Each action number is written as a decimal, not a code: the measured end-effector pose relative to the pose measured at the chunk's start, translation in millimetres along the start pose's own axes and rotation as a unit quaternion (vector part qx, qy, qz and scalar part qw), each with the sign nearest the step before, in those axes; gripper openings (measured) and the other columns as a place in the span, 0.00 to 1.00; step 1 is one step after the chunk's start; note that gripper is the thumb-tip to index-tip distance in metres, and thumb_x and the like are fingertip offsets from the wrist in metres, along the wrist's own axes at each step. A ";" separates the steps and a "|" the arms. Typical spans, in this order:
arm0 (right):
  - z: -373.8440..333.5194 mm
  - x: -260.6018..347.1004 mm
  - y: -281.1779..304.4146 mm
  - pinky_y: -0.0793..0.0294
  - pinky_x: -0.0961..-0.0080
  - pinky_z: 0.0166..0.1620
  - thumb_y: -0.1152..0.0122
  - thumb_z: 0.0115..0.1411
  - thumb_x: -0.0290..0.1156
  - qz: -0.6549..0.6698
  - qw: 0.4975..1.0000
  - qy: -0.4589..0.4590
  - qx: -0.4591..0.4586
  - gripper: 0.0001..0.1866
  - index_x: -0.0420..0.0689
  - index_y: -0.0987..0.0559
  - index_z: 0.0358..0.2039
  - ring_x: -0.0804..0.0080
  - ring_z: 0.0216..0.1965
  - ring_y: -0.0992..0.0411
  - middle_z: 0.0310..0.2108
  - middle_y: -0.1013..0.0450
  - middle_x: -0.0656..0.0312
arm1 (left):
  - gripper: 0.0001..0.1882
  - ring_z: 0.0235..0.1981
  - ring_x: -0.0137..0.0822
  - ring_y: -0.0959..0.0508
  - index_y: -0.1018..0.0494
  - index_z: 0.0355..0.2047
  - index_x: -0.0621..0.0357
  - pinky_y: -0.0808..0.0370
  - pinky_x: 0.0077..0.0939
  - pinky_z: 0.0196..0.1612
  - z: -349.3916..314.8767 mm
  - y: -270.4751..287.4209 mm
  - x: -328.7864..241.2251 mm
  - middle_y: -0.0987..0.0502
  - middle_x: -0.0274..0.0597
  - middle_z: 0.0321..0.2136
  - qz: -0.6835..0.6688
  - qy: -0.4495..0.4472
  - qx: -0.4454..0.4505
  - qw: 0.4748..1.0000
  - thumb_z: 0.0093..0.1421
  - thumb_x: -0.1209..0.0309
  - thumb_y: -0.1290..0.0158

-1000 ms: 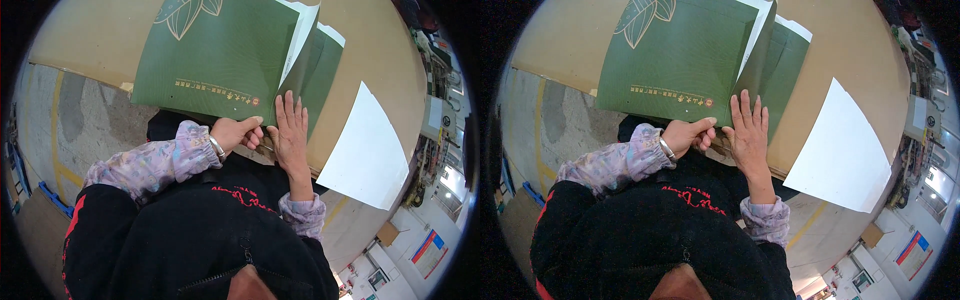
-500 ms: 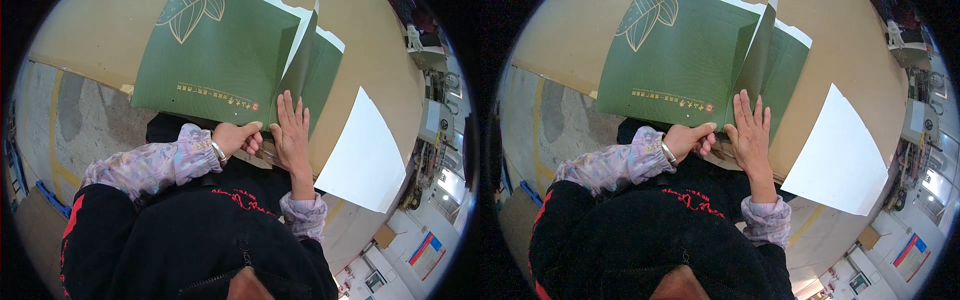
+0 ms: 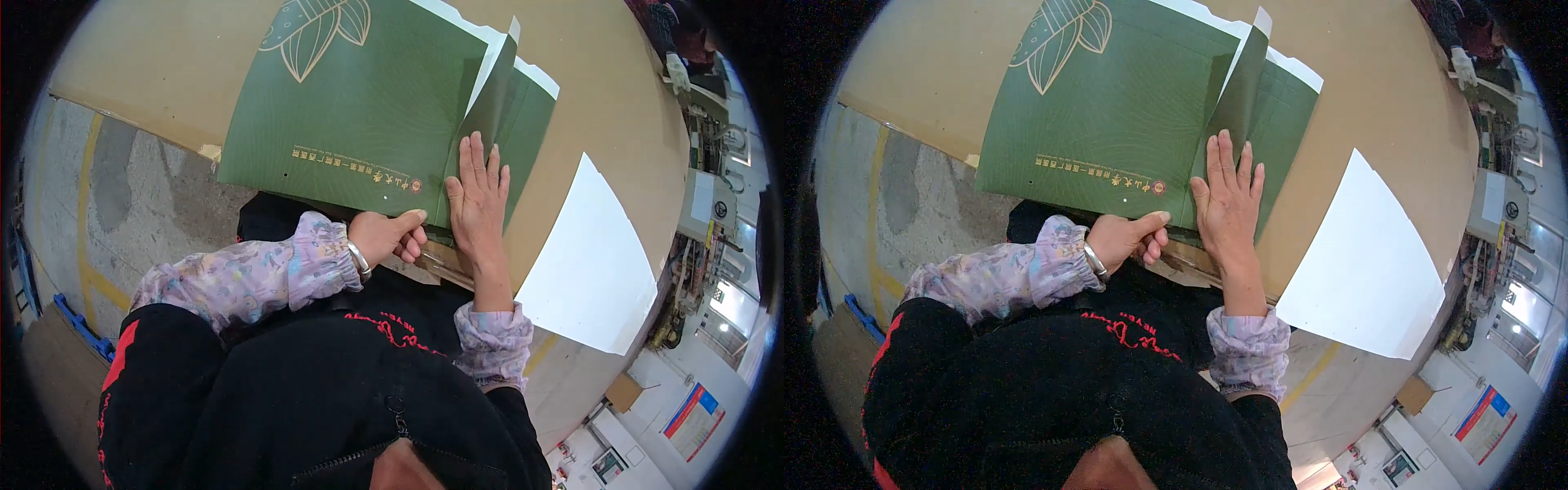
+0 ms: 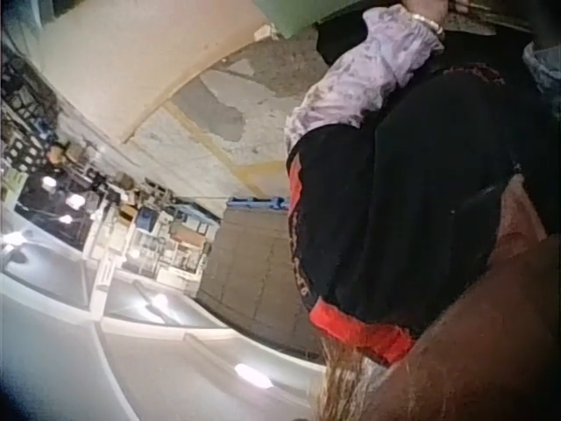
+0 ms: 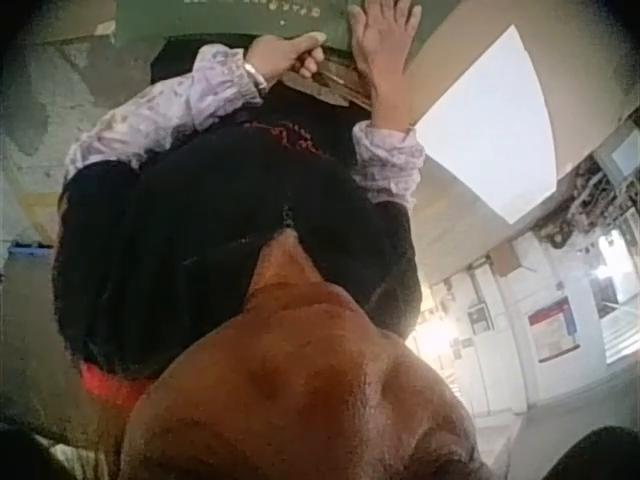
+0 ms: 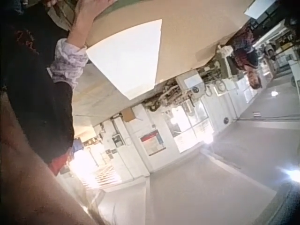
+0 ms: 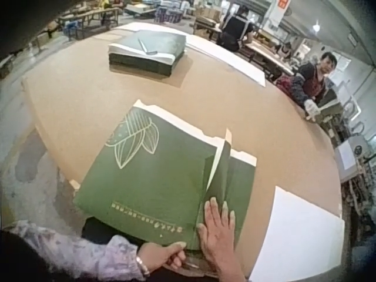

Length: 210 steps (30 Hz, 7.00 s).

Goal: The recorder is folding and stacking printed green paper packaging or gift box components on a workbench in a factory setting.

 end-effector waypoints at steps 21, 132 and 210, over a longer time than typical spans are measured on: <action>33.4 -7.5 5.2 0.54 0.55 0.68 0.50 0.63 0.35 0.040 0.994 0.059 -0.086 0.34 0.45 0.48 0.67 0.49 0.68 0.54 0.70 0.57 0.58 | 0.20 0.15 0.27 0.27 0.26 0.22 0.61 0.30 0.19 0.20 -4.2 0.1 -1.3 0.27 0.35 0.16 0.036 0.012 0.004 0.999 0.65 0.59 0.50; -59.5 -31.9 -3.2 0.30 0.73 0.54 0.36 0.52 0.15 0.622 0.757 -0.184 -0.082 0.40 0.39 0.41 0.64 0.66 0.59 0.37 0.63 0.44 0.52 | 0.58 0.69 0.55 0.61 0.47 0.64 0.64 0.66 0.56 0.68 -21.6 -16.8 -104.2 0.54 0.48 0.68 0.779 -0.422 -0.027 0.463 0.46 0.28 0.54; -116.0 -55.1 54.5 0.34 0.60 0.55 0.37 0.55 0.36 0.132 0.939 -0.191 -0.253 0.31 0.41 0.33 0.58 0.50 0.56 0.37 0.52 0.35 0.48 | 0.36 0.64 0.57 0.45 0.36 0.60 0.53 0.44 0.48 0.62 -68.5 33.3 -163.0 0.46 0.54 0.65 0.659 -0.508 -0.163 0.530 0.53 0.58 0.39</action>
Point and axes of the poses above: each hand's wrist, its own z-axis towards the middle knuckle, its own y-axis out of the back of the hand, x = y × z, the point moved 9 cm from there along z, towards the middle knuckle
